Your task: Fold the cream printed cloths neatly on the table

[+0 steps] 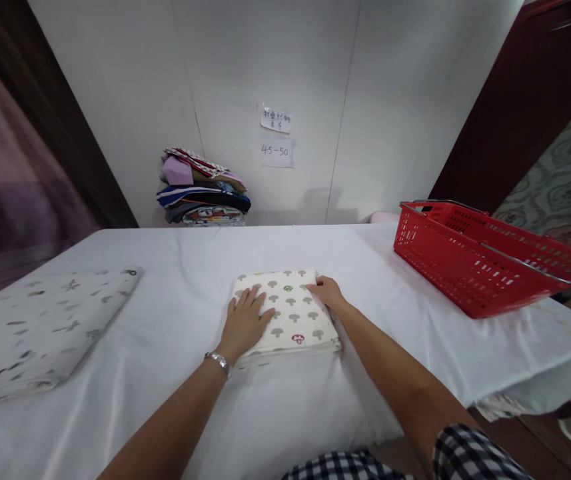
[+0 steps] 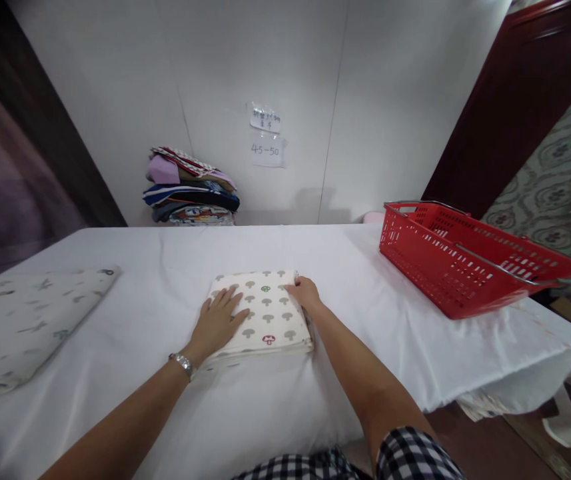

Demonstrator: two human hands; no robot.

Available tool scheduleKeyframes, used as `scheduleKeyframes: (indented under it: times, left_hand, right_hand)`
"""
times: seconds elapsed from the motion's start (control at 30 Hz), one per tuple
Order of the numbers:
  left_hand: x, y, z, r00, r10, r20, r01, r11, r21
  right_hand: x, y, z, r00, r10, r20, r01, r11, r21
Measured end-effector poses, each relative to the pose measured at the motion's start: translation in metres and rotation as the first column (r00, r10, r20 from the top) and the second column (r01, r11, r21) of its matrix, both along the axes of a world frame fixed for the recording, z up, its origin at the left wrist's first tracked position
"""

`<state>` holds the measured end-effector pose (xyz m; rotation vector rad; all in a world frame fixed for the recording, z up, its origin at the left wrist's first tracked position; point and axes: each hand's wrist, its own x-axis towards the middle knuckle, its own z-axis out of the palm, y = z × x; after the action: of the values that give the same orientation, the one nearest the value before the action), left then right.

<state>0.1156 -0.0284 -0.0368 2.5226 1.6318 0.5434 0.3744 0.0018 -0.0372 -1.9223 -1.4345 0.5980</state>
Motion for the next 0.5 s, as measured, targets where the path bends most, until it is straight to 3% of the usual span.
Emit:
scheduleKeyframes:
  times: [0.2,0.5]
  left_hand:
    - [0.0,0.0,0.0,0.999,-0.036,0.002,0.036,0.999,-0.005]
    - [0.001,0.001,0.001,0.999,-0.015,-0.047,0.014,1.0,-0.026]
  right_hand:
    - [0.002,-0.004,0.002,0.994,-0.097,0.055,0.096,0.995,0.03]
    - [0.005,-0.014,0.005,0.994,-0.067,0.082,0.069,0.997,-0.03]
